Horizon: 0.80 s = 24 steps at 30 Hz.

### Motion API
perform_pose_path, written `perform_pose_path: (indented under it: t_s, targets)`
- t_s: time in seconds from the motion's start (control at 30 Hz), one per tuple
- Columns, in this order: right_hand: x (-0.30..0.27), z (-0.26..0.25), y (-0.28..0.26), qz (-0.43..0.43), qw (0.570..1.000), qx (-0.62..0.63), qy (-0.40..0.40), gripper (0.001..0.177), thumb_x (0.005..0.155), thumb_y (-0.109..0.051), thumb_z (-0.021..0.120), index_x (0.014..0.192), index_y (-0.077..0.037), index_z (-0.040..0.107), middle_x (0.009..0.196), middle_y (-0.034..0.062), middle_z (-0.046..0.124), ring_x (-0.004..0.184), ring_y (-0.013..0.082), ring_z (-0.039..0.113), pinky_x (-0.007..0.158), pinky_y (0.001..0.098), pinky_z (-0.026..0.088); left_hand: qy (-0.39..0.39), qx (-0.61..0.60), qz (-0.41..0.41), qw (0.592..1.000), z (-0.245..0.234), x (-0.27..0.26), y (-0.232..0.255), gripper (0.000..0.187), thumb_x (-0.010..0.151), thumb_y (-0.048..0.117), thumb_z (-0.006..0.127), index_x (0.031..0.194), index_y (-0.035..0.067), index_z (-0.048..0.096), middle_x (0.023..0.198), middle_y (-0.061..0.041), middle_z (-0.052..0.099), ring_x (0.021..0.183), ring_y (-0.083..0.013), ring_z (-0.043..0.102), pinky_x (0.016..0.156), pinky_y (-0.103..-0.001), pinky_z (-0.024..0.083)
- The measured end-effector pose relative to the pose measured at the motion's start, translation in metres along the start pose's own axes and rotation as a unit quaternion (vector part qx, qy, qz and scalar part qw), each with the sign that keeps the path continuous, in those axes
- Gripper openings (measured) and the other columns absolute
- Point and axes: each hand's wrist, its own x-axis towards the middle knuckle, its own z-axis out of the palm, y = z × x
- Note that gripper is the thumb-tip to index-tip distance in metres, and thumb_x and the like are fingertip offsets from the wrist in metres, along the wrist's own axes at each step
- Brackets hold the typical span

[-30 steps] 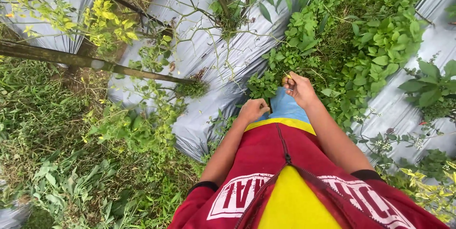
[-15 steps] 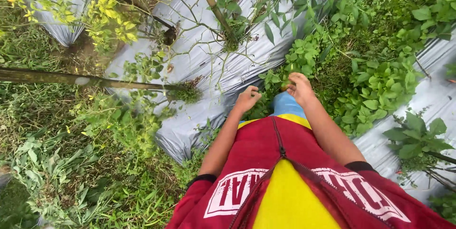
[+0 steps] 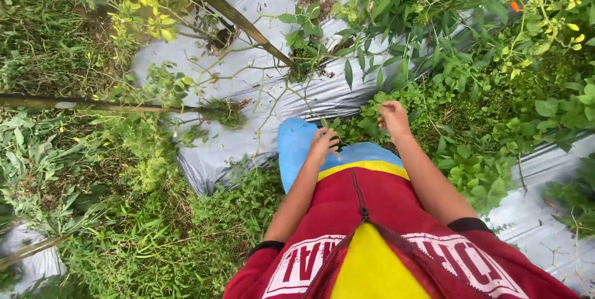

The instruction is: The person walks through a garden and picks small red and green chilies from the plants by hand. They move between different plants, reaching into the foliage to pluck the peppers and hold them in their hands.

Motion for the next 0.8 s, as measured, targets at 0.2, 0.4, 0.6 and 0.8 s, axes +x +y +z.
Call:
perform_pose_path:
  t_s: [0.2, 0.4, 0.6, 0.8]
  targets:
    - [0.039, 0.065, -0.092, -0.253, 0.913, -0.31, -0.076, 0.029, 0.097, 0.0, 0.064, 0.125, -0.008, 0.06, 0.137, 0.0174, 0.048, 0.123, 0.0402, 0.06, 0.102, 0.0514, 0.057, 0.116, -0.199, 0.042, 0.972, -0.023, 0.022, -0.024, 0.05, 0.107, 0.017, 0.052, 0.153, 0.005, 0.035, 0.117, -0.015, 0.058, 0.094, -0.026, 0.071, 0.09, -0.047, 0.065]
    - [0.098, 0.146, -0.16, -0.643, 0.609, -0.465, 0.007, 0.033, 0.093, 0.003, 0.066, 0.123, -0.011, 0.066, 0.137, 0.0061, 0.057, 0.126, 0.0301, 0.057, 0.093, 0.0358, 0.061, 0.192, -0.24, 0.063, 0.949, -0.04, 0.007, -0.025, 0.038, 0.107, 0.016, 0.049, 0.144, 0.005, 0.049, 0.094, -0.008, 0.056, 0.08, -0.0189, 0.065, 0.085, -0.048, 0.068]
    - [0.199, 0.166, -0.112, -0.395, 0.484, -0.777, -0.076, 0.041, 0.084, -0.023, 0.061, 0.124, -0.024, 0.072, 0.128, 0.0003, 0.072, 0.128, 0.0248, 0.058, 0.112, 0.065, 0.025, 0.221, -0.278, 0.095, 0.93, -0.063, -0.024, -0.004, 0.041, 0.108, 0.017, 0.045, 0.147, 0.004, 0.045, 0.09, -0.003, 0.052, 0.078, -0.0119, 0.058, 0.08, -0.039, 0.069]
    - [0.122, 0.146, -0.076, -0.282, 0.64, -0.665, -0.262, 0.036, 0.102, -0.035, 0.048, 0.108, -0.013, 0.076, 0.103, 0.0158, 0.078, 0.101, 0.0391, 0.075, 0.086, 0.0558, 0.059, 0.201, -0.242, 0.14, 0.939, -0.048, -0.062, 0.028, 0.044, 0.112, 0.012, 0.038, 0.155, 0.01, 0.042, 0.098, -0.009, 0.055, 0.089, -0.0155, 0.063, 0.089, -0.036, 0.064]
